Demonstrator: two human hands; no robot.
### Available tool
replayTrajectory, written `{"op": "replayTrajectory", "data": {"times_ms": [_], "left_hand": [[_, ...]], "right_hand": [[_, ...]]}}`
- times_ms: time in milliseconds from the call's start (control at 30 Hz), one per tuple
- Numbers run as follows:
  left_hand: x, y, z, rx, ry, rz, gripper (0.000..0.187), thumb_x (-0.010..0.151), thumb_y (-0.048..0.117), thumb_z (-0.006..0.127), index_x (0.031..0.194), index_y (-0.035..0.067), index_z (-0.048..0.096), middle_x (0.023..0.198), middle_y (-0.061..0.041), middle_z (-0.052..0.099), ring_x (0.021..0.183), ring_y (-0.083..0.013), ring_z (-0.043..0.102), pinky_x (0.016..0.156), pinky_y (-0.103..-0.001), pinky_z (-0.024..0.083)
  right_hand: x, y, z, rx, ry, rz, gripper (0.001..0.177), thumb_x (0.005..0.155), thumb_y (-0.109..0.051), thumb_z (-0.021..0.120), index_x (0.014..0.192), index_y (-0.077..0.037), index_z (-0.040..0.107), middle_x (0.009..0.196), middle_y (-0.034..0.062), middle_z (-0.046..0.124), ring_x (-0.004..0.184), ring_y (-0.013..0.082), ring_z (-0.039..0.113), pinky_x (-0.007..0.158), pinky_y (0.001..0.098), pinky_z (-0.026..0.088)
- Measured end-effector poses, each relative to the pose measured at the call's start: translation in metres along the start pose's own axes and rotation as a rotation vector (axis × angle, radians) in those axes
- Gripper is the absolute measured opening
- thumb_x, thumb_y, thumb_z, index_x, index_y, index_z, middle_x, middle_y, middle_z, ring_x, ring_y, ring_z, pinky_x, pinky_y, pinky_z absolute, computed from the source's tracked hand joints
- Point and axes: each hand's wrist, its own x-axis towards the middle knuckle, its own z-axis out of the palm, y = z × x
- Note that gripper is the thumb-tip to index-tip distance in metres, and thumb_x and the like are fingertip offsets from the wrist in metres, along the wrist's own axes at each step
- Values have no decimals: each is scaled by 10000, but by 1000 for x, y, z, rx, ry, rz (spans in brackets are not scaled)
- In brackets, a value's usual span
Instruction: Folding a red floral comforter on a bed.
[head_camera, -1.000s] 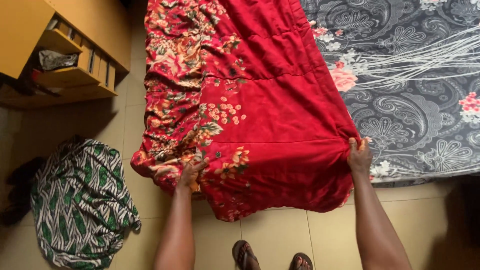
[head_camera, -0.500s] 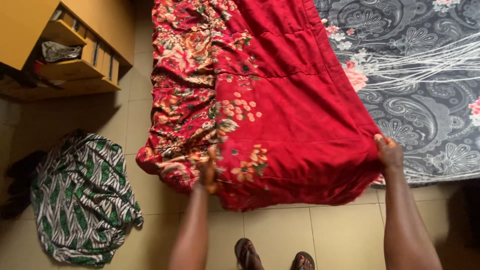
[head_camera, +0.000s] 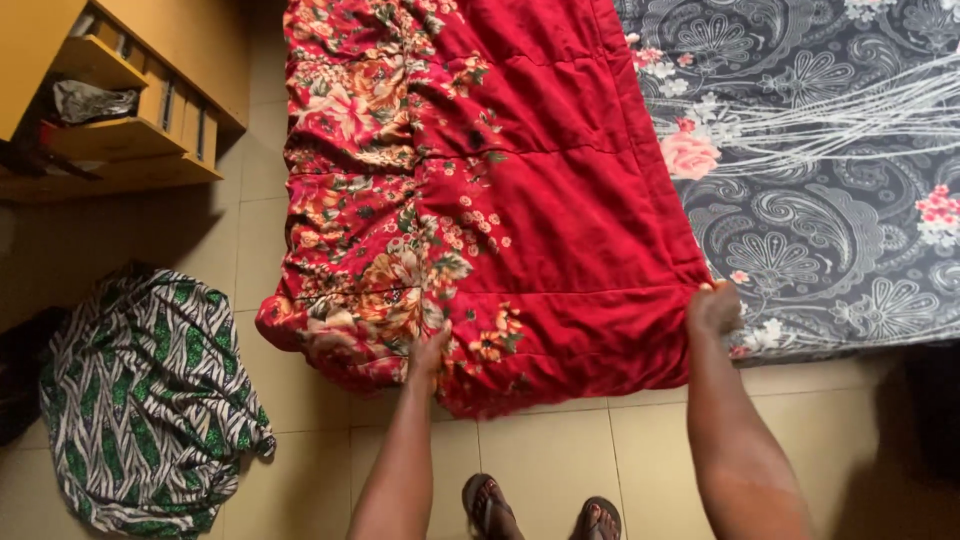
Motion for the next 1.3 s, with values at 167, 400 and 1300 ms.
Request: {"op": "replayTrajectory", "data": {"times_ms": [167,400,1300], "left_hand": [[-7,24,-14,-755,-284,312,933,789,573,747,1555,165,405,1651,-26,381,1531,-225,305,1206,-490,268],[-13,51,-26,-669,-252,165,805,818,544,736,1478,119,560,1504,-104,542,1377,-295,460,1138,-570,346],[165,-83,-201,-369,116,489,543,831,301,842,1271,34,670,1051,-142,678,929,-284,642,806,-419,506]], "right_hand": [[-31,-26,-33,159,70,-87,229,971,-254,700,1105,-74,656,1105,176,681,1050,400,634,876,576,454],[10,-7,-68,200,268,-159,190,1074,-233,686,1109,-54,633,1092,167,671,1017,384,634,901,520,482],[-279,-245,32,-82,-1074,-416,847,707,-771,670,1150,-55,756,1248,189,735,1154,324,713,984,440,561]]}}
